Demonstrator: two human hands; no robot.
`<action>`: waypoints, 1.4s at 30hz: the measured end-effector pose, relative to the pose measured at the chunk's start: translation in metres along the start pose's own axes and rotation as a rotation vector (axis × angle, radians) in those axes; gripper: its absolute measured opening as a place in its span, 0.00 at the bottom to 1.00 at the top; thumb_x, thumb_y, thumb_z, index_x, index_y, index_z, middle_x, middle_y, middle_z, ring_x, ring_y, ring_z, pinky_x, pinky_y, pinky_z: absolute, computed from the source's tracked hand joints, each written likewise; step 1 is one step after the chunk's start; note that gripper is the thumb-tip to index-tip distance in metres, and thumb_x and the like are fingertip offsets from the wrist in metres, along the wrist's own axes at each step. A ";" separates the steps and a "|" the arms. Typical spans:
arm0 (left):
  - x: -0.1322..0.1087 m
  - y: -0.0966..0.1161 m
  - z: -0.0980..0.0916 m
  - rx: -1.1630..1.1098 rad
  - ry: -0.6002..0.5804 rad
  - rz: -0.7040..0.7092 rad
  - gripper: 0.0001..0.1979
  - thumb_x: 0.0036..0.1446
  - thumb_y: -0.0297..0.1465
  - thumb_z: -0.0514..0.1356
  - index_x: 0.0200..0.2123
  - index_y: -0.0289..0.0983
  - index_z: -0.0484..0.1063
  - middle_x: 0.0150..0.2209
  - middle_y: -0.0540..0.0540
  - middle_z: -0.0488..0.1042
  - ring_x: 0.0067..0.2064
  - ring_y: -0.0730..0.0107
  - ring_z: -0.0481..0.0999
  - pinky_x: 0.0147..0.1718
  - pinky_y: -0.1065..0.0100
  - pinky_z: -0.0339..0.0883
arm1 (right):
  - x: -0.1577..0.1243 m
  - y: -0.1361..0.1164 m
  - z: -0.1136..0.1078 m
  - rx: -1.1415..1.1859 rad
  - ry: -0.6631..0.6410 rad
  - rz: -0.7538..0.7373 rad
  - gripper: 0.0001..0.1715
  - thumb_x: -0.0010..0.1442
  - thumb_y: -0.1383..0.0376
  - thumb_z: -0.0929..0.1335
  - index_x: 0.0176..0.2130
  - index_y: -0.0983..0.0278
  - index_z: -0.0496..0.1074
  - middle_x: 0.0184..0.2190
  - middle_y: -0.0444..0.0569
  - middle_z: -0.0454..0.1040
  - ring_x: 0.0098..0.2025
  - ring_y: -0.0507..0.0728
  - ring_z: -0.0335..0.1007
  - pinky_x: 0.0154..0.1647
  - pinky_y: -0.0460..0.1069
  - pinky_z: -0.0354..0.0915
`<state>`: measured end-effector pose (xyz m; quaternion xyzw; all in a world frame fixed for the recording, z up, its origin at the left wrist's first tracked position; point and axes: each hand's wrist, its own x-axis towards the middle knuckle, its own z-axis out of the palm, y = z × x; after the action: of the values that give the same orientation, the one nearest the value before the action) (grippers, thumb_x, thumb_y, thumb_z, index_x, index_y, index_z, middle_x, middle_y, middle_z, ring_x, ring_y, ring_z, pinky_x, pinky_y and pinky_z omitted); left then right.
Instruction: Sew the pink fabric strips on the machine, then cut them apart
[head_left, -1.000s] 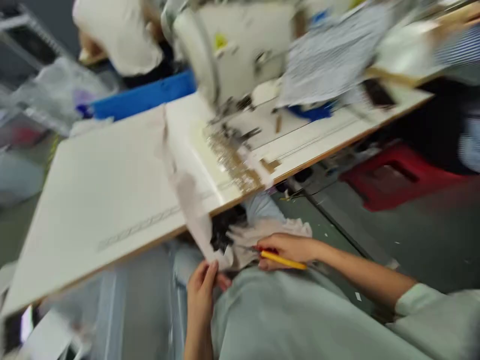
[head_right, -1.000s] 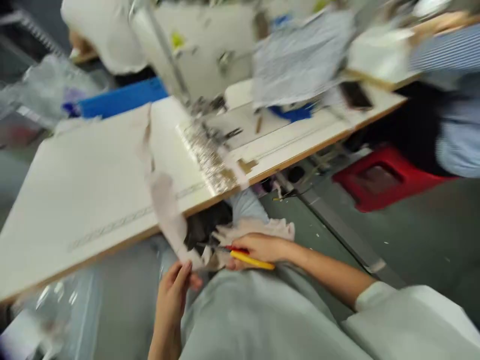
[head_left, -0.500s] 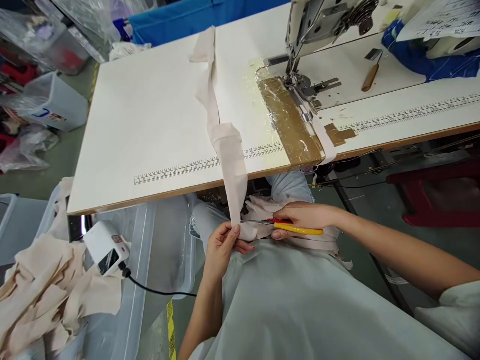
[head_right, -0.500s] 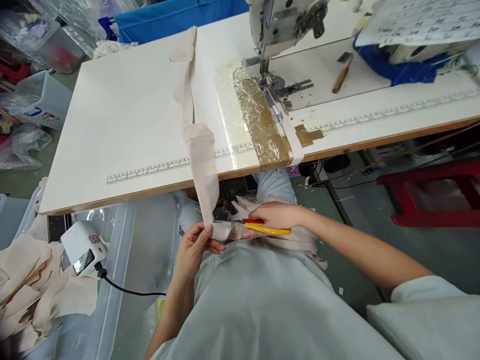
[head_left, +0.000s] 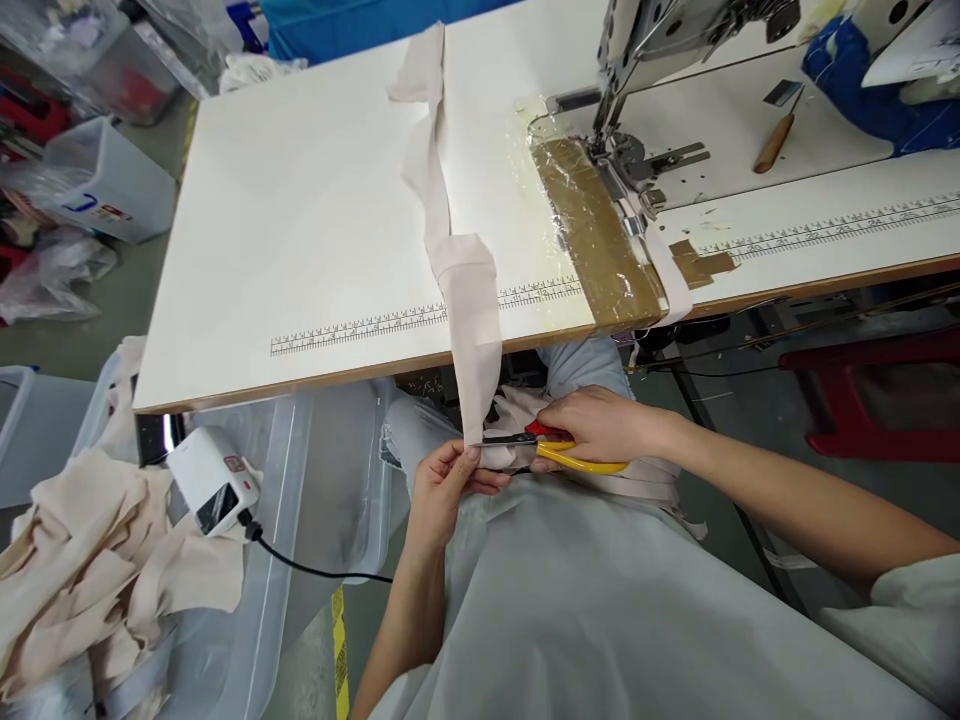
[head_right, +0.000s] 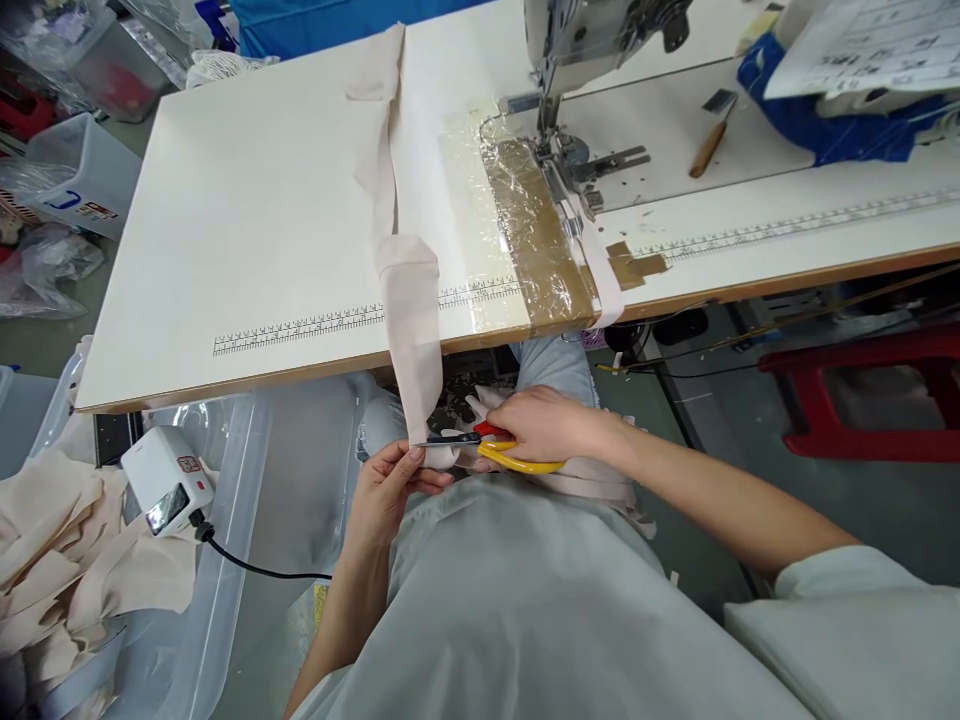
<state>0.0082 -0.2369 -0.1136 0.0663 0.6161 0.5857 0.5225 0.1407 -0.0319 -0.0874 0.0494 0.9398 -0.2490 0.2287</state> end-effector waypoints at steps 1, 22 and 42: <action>0.000 0.000 -0.001 0.002 -0.002 0.004 0.23 0.45 0.48 0.72 0.32 0.34 0.74 0.26 0.46 0.81 0.26 0.62 0.82 0.25 0.69 0.75 | -0.001 -0.002 -0.001 -0.014 0.000 0.010 0.15 0.65 0.56 0.65 0.32 0.64 0.71 0.26 0.49 0.73 0.26 0.56 0.67 0.26 0.49 0.46; 0.000 -0.004 -0.008 0.166 -0.003 0.062 0.23 0.54 0.50 0.65 0.37 0.34 0.73 0.26 0.45 0.79 0.25 0.66 0.79 0.26 0.68 0.72 | 0.003 -0.007 0.010 0.045 0.101 0.020 0.18 0.63 0.54 0.67 0.27 0.63 0.71 0.24 0.49 0.74 0.26 0.55 0.68 0.25 0.49 0.46; 0.060 0.069 0.015 1.244 0.442 1.600 0.09 0.63 0.24 0.58 0.46 0.37 0.70 0.41 0.40 0.77 0.41 0.62 0.77 0.39 0.64 0.66 | -0.046 -0.004 0.063 0.730 0.470 0.133 0.28 0.59 0.44 0.67 0.24 0.61 0.58 0.22 0.40 0.58 0.26 0.51 0.53 0.26 0.46 0.53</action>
<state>-0.0444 -0.1640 -0.0895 0.6053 0.6677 0.3387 -0.2703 0.2062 -0.0655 -0.1129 0.2428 0.8115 -0.5315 -0.0083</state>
